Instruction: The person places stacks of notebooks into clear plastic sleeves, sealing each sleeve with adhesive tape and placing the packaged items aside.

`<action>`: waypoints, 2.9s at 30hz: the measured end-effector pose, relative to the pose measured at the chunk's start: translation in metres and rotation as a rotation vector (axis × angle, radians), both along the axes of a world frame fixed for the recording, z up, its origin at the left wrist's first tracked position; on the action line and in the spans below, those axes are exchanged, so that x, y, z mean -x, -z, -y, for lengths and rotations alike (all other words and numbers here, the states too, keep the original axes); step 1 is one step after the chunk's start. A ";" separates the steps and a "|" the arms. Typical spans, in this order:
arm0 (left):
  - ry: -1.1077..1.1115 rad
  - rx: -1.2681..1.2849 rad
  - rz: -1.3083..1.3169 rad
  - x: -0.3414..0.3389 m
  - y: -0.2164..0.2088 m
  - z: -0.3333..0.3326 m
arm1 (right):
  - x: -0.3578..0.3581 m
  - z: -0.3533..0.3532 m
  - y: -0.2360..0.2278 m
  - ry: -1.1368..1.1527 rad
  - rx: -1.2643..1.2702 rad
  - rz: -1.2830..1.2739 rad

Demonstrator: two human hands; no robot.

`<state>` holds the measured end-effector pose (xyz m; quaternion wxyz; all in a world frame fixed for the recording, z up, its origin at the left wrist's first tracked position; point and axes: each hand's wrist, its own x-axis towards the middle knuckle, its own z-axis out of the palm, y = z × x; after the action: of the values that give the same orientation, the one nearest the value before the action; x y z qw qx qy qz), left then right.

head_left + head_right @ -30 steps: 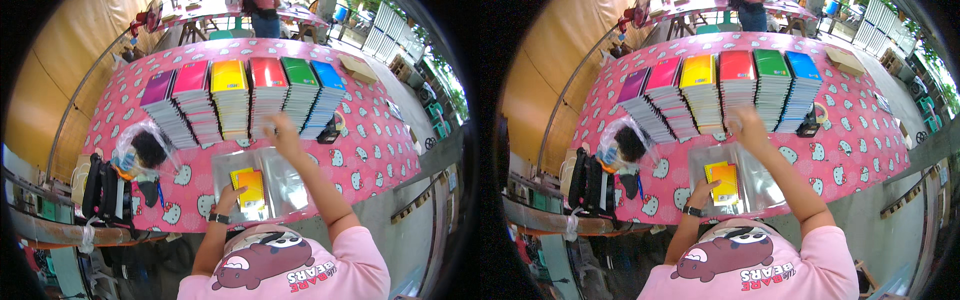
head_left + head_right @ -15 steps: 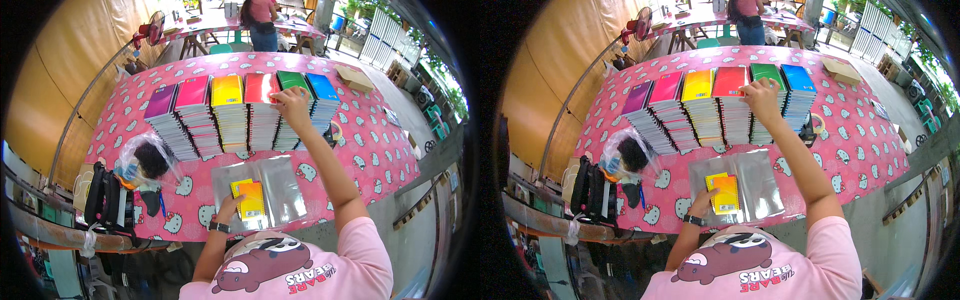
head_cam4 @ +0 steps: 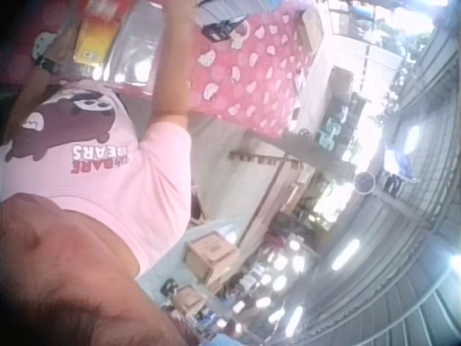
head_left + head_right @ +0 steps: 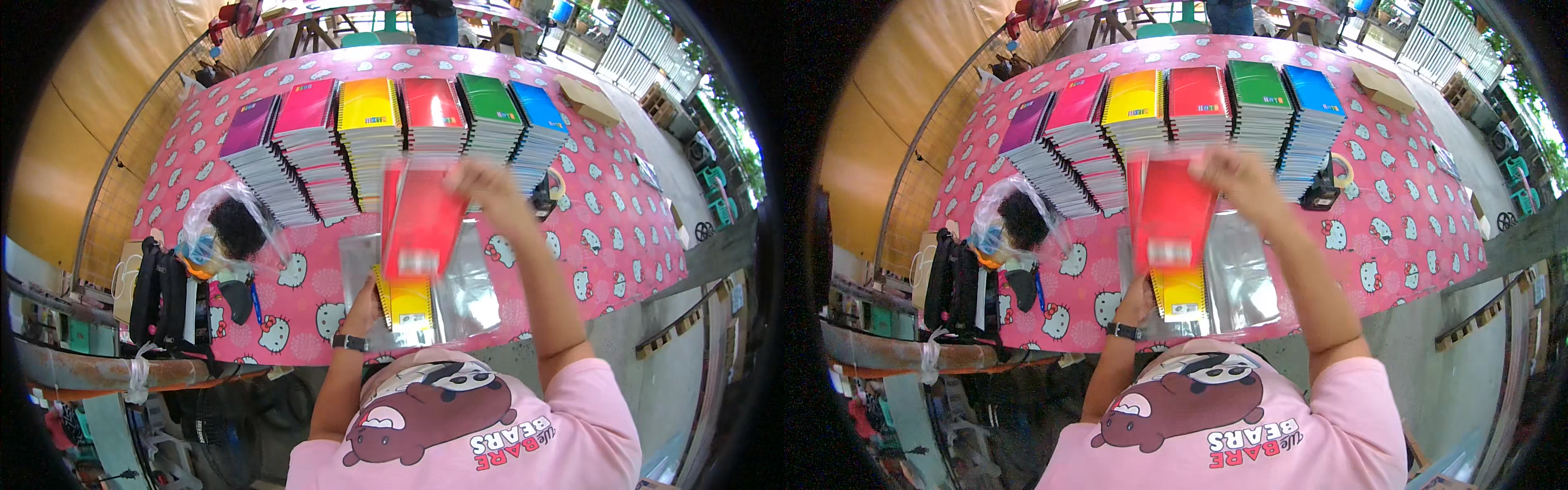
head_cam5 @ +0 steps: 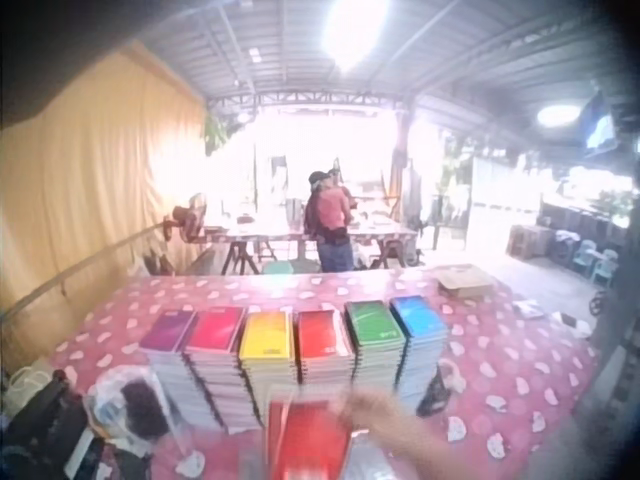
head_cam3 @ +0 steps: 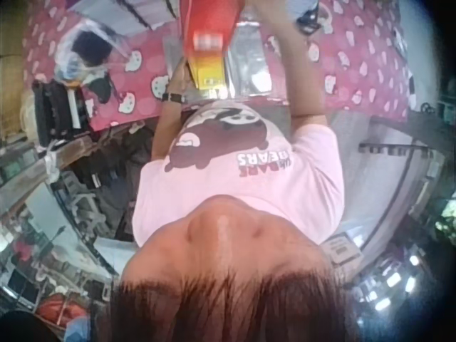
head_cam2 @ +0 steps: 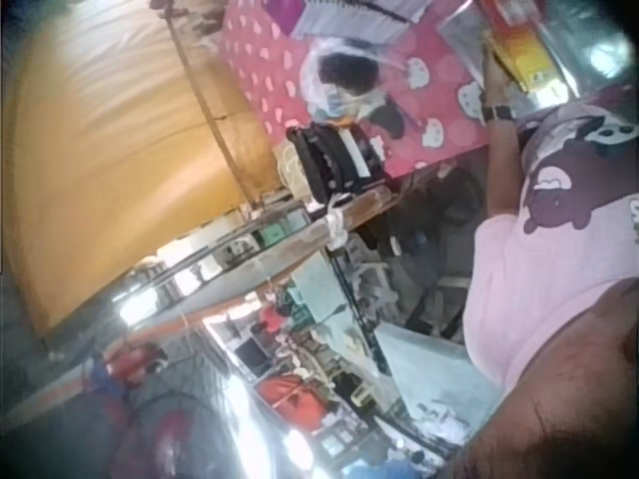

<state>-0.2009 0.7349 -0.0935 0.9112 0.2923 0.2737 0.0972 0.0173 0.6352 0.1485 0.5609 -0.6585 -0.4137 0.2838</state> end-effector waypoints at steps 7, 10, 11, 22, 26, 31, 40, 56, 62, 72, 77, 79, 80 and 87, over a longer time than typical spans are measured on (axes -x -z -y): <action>0.074 -0.317 -0.129 -0.006 -0.011 0.007 | 0.028 -0.009 0.149 -0.038 0.414 0.654; 0.014 -0.377 -0.195 -0.002 -0.015 0.008 | -0.024 -0.018 0.060 0.403 -0.112 0.862; -0.025 -0.333 -0.182 0.001 -0.019 0.009 | -0.042 -0.019 0.021 0.577 -0.243 1.129; 0.009 -0.411 -0.217 -0.008 -0.019 0.014 | -0.120 -0.003 0.015 0.582 -0.022 1.457; 0.032 -0.452 -0.185 -0.011 -0.022 0.014 | -0.137 0.012 -0.008 0.451 -0.198 1.378; -0.061 -0.333 -0.176 0.000 -0.006 0.009 | -0.091 0.026 -0.045 0.532 -0.589 0.656; -0.233 -0.251 -0.055 -0.006 -0.029 0.025 | 0.037 0.018 0.171 -0.148 0.392 -0.028; -0.111 -0.532 -0.187 -0.005 -0.025 0.022 | -0.189 0.070 0.019 0.639 0.026 1.389; -0.061 -0.502 -0.173 -0.004 -0.023 0.020 | -0.204 0.079 0.003 0.495 -0.078 1.370; -0.135 -0.244 -0.040 0.011 -0.006 0.010 | -0.022 0.075 0.023 0.275 0.000 0.242; -0.093 -0.187 -0.039 0.002 -0.039 0.017 | 0.054 0.023 0.173 0.028 0.323 0.110; -0.014 -0.347 -0.143 0.007 -0.034 0.019 | 0.058 0.031 0.181 0.013 0.203 0.478; -0.073 -0.384 -0.188 0.005 -0.031 0.019 | 0.058 0.037 0.185 0.075 0.155 0.403; -0.145 -0.658 0.142 -0.001 -0.079 0.046 | 0.061 0.073 0.131 -0.135 0.039 -0.459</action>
<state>-0.1997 0.6888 -0.0147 0.7755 0.5429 0.1834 0.2649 -0.0434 0.5617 0.0172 0.6072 -0.5583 -0.3127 0.4710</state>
